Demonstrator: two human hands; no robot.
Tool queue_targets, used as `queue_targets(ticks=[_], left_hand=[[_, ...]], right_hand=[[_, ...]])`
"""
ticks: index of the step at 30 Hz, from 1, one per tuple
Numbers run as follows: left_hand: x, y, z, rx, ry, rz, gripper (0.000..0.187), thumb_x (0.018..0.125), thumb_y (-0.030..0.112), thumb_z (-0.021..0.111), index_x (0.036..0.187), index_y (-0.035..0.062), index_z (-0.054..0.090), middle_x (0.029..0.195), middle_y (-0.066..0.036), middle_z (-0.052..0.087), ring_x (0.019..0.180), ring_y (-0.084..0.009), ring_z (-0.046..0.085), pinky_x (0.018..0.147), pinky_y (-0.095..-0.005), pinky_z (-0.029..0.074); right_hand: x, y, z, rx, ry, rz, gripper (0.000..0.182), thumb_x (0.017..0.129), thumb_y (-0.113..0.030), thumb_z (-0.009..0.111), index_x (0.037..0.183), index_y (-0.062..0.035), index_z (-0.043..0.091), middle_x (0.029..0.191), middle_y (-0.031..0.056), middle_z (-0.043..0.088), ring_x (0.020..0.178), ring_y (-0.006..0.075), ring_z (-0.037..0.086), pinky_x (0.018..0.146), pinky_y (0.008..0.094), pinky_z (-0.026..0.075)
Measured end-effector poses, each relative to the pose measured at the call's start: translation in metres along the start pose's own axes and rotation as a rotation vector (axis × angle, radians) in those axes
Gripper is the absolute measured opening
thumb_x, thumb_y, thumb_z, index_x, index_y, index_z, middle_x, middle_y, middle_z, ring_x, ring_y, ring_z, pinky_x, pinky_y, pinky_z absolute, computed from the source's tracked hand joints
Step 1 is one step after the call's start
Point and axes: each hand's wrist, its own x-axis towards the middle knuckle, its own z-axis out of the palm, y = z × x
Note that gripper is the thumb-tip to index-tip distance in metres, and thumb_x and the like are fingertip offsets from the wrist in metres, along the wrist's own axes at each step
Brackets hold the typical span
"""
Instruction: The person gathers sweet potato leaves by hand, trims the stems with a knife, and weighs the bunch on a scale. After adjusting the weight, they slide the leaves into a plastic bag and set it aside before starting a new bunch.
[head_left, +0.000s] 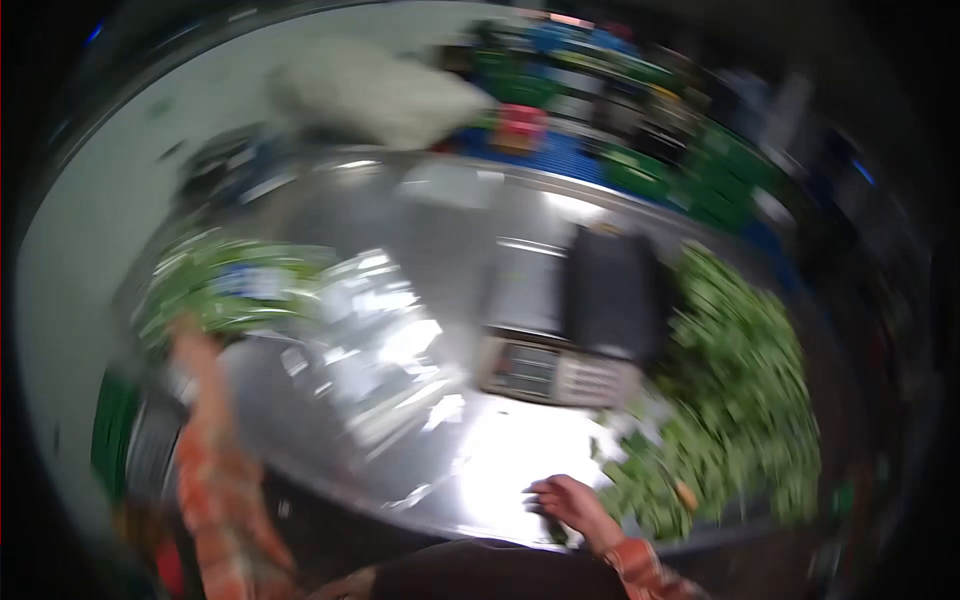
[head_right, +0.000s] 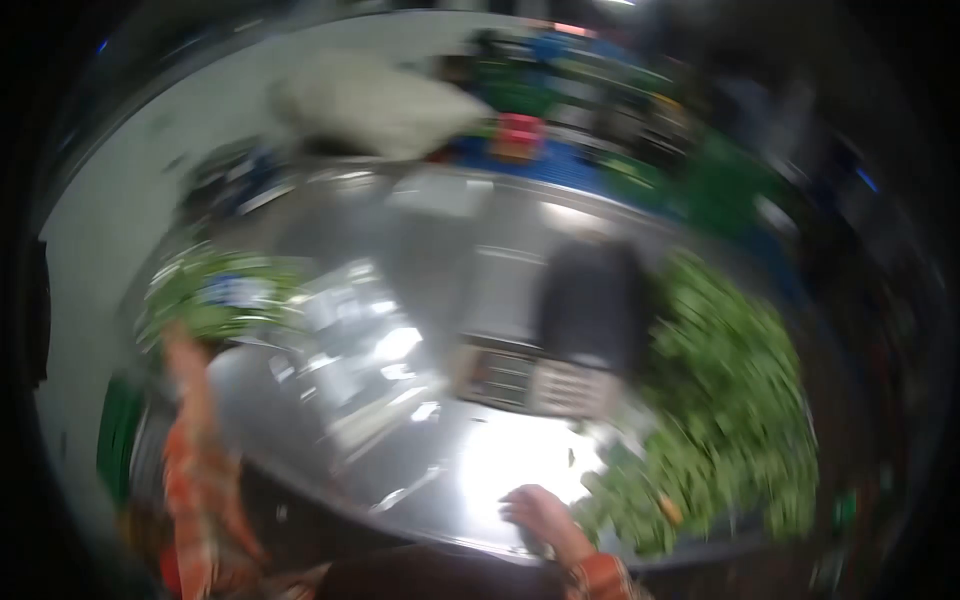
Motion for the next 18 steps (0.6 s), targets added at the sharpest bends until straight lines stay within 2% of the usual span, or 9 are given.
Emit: queue_targets(ticks=[2,4,5,7,8,9,12,14,18], left_hand=[[0.037,-0.025,-0.005,0.193,-0.005,0.157,0.042,0.092,0.029,0.049,0.118,-0.004,0.049,0.106,-0.019,0.061,0.09,-0.0287,0.061,0.079,-0.0359,0.051],[0.024,0.006,0.028,-1.034,0.149,-0.42,0.06,0.094,0.032,0.046,0.135,-0.007,0.027,0.128,-0.026,0.045,0.116,-0.0333,0.05,0.098,-0.0392,0.046],[0.01,0.006,0.05,-1.071,0.143,-0.522,0.054,0.093,0.032,0.047,0.129,-0.0064,0.034,0.119,-0.021,0.052,0.107,-0.0298,0.055,0.089,-0.0347,0.051],[-0.021,-0.057,0.114,-1.156,-0.282,-0.518,0.045,0.093,0.033,0.049,0.12,-0.0023,0.042,0.107,-0.014,0.056,0.093,-0.0228,0.058,0.074,-0.0285,0.051],[-0.089,0.025,0.128,-1.052,-0.184,-0.615,0.033,0.093,0.033,0.05,0.11,0.0047,0.049,0.095,-0.008,0.056,0.077,-0.0148,0.055,0.061,-0.0239,0.045],[-0.121,0.008,0.153,-0.993,-0.498,-0.592,0.029,0.092,0.033,0.05,0.109,0.0093,0.051,0.093,-0.007,0.056,0.071,-0.011,0.054,0.057,-0.0221,0.042],[-0.271,0.142,0.166,-0.88,-0.763,-0.668,0.033,0.095,0.033,0.046,0.113,0.0062,0.051,0.08,-0.005,0.057,0.059,-0.0109,0.053,0.053,-0.0209,0.047],[-0.338,0.181,0.172,-0.91,-1.11,-0.577,0.036,0.096,0.033,0.042,0.11,0.001,0.051,0.078,-0.01,0.059,0.057,-0.0136,0.056,0.052,-0.0245,0.051],[-0.456,0.247,0.181,-0.876,-1.393,-0.484,0.04,0.099,0.032,0.035,0.107,-0.0039,0.051,0.078,-0.016,0.061,0.058,-0.0187,0.06,0.053,-0.0275,0.052]], right_hand=[[-0.002,0.02,-0.022,0.065,0.069,-0.034,0.022,0.092,-0.021,0.048,0.1,-0.001,0.056,0.099,0.0137,0.064,0.075,0.0193,0.062,0.071,0.0313,0.05],[-0.002,0.036,-0.036,0.099,0.142,-0.029,0.02,0.091,-0.02,0.051,0.1,-0.0027,0.055,0.096,0.0112,0.065,0.075,0.0168,0.061,0.069,0.0298,0.051],[-0.009,0.035,-0.034,0.109,0.174,-0.035,0.019,0.09,-0.02,0.052,0.1,-0.0034,0.055,0.095,0.0102,0.065,0.075,0.0158,0.061,0.067,0.0287,0.051],[-0.017,0.033,-0.035,0.07,0.21,-0.054,0.02,0.09,-0.021,0.055,0.1,-0.0039,0.054,0.093,0.0083,0.064,0.073,0.0136,0.061,0.062,0.0253,0.05],[-0.019,0.031,-0.038,0.035,0.217,-0.065,0.021,0.091,-0.022,0.054,0.101,-0.0034,0.053,0.093,0.0083,0.063,0.072,0.0138,0.061,0.061,0.0248,0.051],[-0.017,0.031,-0.045,0.035,0.207,-0.084,0.022,0.091,-0.023,0.053,0.101,-0.0031,0.053,0.093,0.0082,0.063,0.072,0.0139,0.061,0.061,0.0247,0.051],[-0.026,0.014,-0.063,0.009,0.2,-0.146,0.022,0.092,-0.023,0.052,0.099,-0.0022,0.052,0.091,0.008,0.062,0.071,0.014,0.061,0.06,0.0247,0.051],[-0.041,-0.004,-0.083,-0.031,0.206,-0.222,0.022,0.092,-0.023,0.052,0.097,-0.0016,0.052,0.09,0.0078,0.062,0.071,0.0139,0.061,0.06,0.0249,0.051],[-0.077,-0.06,-0.158,-0.164,0.245,-0.49,0.019,0.094,-0.018,0.049,0.096,0.0,0.052,0.085,0.0086,0.062,0.07,0.0141,0.061,0.061,0.0256,0.051]])
